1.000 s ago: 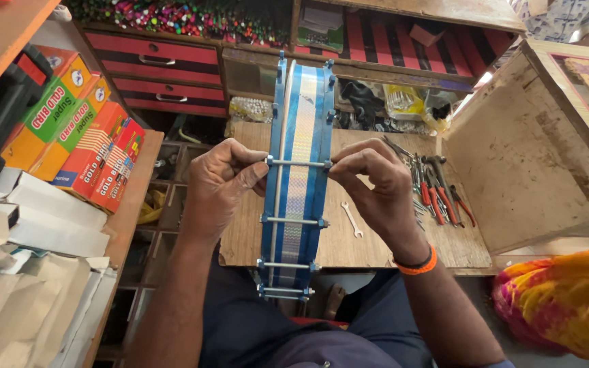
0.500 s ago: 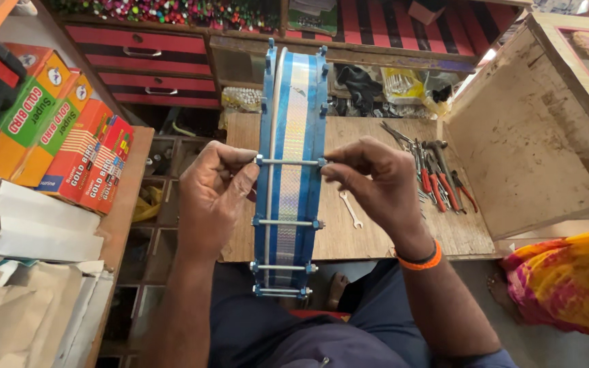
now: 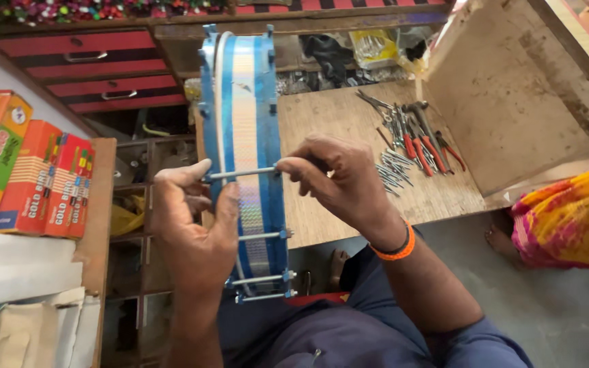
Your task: The person attaches metal tension rods to the shell of a blue drum and secures the components using a small wrench.
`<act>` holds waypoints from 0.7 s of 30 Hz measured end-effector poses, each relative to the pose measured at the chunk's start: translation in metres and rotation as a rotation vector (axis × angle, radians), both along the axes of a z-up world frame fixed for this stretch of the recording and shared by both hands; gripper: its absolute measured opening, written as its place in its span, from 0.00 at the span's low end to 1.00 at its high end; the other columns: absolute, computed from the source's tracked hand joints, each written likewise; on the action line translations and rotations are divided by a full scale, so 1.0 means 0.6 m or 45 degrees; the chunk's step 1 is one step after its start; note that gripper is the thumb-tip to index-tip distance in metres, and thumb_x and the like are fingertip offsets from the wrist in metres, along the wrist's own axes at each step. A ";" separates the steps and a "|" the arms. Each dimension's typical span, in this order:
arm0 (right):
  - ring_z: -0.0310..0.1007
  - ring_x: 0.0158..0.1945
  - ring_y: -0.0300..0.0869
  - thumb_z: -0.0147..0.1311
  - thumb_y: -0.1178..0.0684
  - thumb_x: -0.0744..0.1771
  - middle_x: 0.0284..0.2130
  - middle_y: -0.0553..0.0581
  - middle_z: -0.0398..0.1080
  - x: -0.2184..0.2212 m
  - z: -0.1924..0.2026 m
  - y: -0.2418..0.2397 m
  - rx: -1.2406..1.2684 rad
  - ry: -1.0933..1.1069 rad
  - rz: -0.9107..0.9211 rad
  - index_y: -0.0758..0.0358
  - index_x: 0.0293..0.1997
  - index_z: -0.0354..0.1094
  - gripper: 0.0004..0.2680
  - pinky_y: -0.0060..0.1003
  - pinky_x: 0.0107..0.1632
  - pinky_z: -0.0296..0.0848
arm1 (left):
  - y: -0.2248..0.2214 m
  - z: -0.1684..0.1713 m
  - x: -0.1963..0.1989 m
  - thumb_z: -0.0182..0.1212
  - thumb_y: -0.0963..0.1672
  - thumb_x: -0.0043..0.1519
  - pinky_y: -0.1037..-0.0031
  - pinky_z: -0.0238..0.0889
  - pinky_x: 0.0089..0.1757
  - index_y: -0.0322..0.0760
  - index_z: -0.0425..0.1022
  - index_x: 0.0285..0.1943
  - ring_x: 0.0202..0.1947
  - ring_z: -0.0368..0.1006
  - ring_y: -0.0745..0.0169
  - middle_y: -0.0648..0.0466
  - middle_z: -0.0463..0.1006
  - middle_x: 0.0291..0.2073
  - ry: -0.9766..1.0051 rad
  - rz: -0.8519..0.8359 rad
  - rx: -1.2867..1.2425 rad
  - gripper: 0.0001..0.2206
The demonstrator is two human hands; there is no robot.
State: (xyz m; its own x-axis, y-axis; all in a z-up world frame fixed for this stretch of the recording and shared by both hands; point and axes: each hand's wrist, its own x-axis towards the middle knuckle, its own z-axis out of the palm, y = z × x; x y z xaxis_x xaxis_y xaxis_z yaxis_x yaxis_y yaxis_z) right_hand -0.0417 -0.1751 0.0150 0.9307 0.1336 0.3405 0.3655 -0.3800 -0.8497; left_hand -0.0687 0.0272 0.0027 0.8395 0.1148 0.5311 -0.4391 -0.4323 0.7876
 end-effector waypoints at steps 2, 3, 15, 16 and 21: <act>0.79 0.33 0.32 0.64 0.60 0.67 0.32 0.53 0.79 -0.005 0.004 -0.002 0.085 -0.060 0.075 0.67 0.42 0.76 0.04 0.26 0.35 0.77 | 0.004 -0.007 -0.006 0.69 0.39 0.64 0.77 0.68 0.40 0.29 0.71 0.58 0.38 0.71 0.69 0.52 0.73 0.44 0.027 0.057 0.091 0.16; 0.79 0.36 0.35 0.63 0.61 0.67 0.34 0.55 0.78 -0.008 0.004 -0.003 0.045 -0.254 0.087 0.68 0.42 0.75 0.03 0.28 0.37 0.78 | 0.005 -0.012 -0.006 0.68 0.39 0.65 0.77 0.68 0.41 0.29 0.70 0.59 0.38 0.71 0.69 0.51 0.73 0.44 0.013 0.062 0.071 0.16; 0.73 0.29 0.35 0.60 0.57 0.68 0.27 0.55 0.76 0.028 -0.357 -0.314 -0.148 0.307 -0.574 0.68 0.43 0.75 0.04 0.31 0.32 0.71 | 0.011 -0.060 0.005 0.63 0.37 0.75 0.83 0.73 0.50 0.25 0.62 0.63 0.47 0.73 0.71 0.47 0.72 0.50 -0.085 -0.126 -0.354 0.14; 0.70 0.27 0.35 0.60 0.54 0.69 0.26 0.55 0.75 0.013 -0.410 -0.332 -0.147 0.461 -0.610 0.66 0.43 0.75 0.05 0.33 0.31 0.69 | 0.007 -0.057 0.006 0.62 0.37 0.73 0.82 0.73 0.51 0.25 0.62 0.62 0.49 0.75 0.70 0.47 0.73 0.50 -0.089 -0.125 -0.369 0.14; 0.79 0.35 0.43 0.60 0.58 0.64 0.32 0.58 0.78 -0.025 -0.586 -0.365 -0.300 0.333 -0.532 0.63 0.43 0.75 0.06 0.38 0.39 0.75 | -0.011 -0.044 0.003 0.62 0.37 0.71 0.82 0.73 0.53 0.25 0.62 0.60 0.50 0.75 0.70 0.48 0.71 0.50 -0.098 -0.105 -0.348 0.14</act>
State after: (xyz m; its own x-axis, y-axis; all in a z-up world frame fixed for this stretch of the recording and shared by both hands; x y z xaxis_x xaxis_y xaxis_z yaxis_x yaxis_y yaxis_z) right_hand -0.0565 -0.3941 -0.3364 0.9705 -0.2210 0.0960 -0.0696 -0.6388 -0.7662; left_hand -0.0671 0.0206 -0.0237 0.8106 0.1953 0.5521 -0.5268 -0.1689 0.8331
